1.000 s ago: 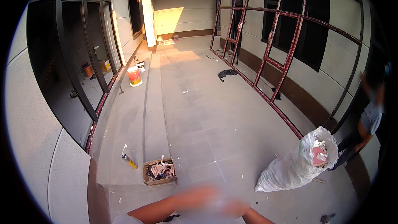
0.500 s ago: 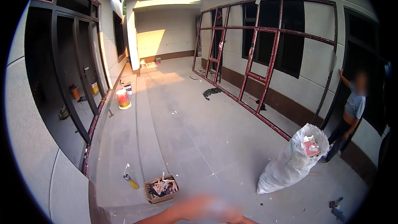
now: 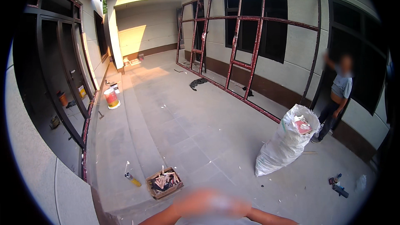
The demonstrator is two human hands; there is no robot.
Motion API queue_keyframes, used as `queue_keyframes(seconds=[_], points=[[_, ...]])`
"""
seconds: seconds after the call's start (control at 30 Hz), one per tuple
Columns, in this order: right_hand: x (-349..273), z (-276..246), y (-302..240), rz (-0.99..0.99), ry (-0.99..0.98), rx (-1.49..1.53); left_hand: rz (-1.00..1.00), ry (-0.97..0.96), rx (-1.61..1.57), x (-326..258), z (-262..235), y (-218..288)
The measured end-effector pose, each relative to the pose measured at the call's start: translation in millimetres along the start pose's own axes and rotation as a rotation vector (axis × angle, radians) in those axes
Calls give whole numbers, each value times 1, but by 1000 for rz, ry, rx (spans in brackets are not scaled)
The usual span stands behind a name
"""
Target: The person gathers scattered debris including cardboard, plastic, and foam pieces from the floor using two flat cardboard pieces as makeshift scoops. They repeatedly scoop debris into a large white sack held by another person, then continue to collect remaining fragments until the floor is mostly clear.
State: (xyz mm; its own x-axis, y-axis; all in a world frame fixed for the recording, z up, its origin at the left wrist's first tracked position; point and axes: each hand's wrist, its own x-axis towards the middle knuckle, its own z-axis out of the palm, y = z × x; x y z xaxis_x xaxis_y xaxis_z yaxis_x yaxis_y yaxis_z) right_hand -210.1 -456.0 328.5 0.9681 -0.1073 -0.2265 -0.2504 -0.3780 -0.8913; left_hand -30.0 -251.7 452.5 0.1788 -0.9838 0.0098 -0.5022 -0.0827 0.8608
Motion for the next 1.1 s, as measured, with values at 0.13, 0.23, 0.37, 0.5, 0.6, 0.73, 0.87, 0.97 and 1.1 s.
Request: queue_keyframes(seconds=[0.13, 0.23, 0.37, 0.5, 0.6, 0.73, 0.87, 0.97, 1.1], points=[[-32, -15, -6, -7, 87, 10, 104, 60, 256, 9, 18, 13], [-55, -30, 18, 6, 151, -14, 94, 244, 148, 32, 40, 31], [-106, -54, 36, 66, 346, 13, 108, 481, 23, 66, 68, 30], [-162, -96, 41, 79, 512, 57, 32, 454, 78, 82, 113, 13], [-197, -141, 32, -76, 626, 80, -88, 369, 158, 84, 157, -21], [-236, -202, -21, -322, 763, -27, -293, 272, 215, 63, 216, -91], [-255, -240, -98, -639, 730, -199, -526, 191, 298, 11, 246, -175], [-266, -243, -160, -868, 708, -423, -530, 199, 146, -28, 259, -280], [-252, -234, -208, -1165, 555, -466, -1132, 220, -25, -126, 239, -366]])
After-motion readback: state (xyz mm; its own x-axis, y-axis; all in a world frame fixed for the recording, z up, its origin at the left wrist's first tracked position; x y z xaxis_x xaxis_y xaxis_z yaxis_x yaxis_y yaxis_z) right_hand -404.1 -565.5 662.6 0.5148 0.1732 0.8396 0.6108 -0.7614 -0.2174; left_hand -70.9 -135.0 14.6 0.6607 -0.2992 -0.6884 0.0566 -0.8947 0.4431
